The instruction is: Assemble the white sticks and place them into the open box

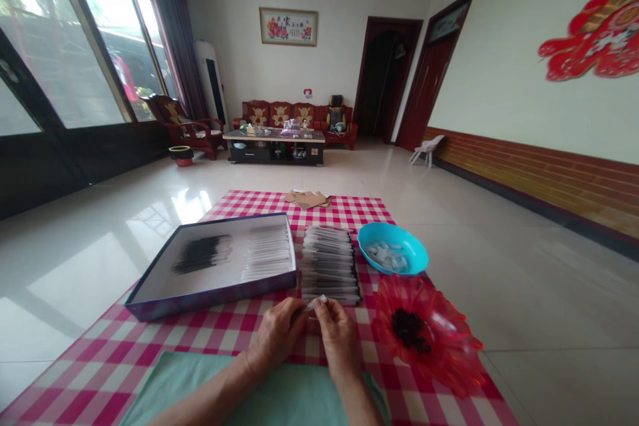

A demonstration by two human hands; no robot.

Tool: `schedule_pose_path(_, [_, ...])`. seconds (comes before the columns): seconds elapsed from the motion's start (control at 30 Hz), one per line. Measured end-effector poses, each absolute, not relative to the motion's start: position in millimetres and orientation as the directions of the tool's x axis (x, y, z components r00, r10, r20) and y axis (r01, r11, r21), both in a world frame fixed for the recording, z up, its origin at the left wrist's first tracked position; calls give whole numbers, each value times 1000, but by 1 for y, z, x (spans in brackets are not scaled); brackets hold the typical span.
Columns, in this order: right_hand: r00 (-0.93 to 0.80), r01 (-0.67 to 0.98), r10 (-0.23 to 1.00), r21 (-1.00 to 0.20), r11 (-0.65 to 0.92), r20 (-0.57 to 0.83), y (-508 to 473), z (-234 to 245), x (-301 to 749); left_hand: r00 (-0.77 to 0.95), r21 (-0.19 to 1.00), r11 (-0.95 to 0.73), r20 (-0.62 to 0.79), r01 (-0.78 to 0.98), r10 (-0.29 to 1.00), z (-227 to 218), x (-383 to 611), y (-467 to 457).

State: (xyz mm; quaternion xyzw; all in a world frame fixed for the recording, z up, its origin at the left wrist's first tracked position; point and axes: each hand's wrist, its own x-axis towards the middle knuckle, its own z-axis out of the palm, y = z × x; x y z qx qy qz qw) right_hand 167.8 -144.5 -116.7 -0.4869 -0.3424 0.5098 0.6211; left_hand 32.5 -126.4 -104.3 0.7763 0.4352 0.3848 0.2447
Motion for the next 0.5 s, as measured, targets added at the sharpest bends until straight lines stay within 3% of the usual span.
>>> schedule_pose_path(0.1, [278, -216, 960, -976, 19, -43, -144, -119, 169, 371, 680, -548, 406, 488, 835, -104, 31, -128])
schedule_pose_path(0.2, [282, -129, 959, -990, 52, 13, -147, -114, 173, 344, 803, -439, 311, 403, 886, -101, 33, -128])
schedule_pose_path(0.27, [257, -92, 966, -994, 61, 35, -150, -107, 174, 352, 943, -224, 128, 248, 927, -99, 34, -126])
schedule_pose_path(0.33, [227, -79, 973, -995, 65, 45, -153, -101, 175, 471, 992, 116, -121, 39, 874, -96, 33, -122])
schedule_pose_path(0.4, [203, -103, 978, -992, 79, 57, -156, -96, 175, 625, 910, 409, -285, -61, 727, -93, 30, -116])
schedule_pose_path(0.5, [159, -218, 985, -970, 103, 68, -157, -96, 173, 723, 838, 544, -349, -45, 597, -89, 24, -111])
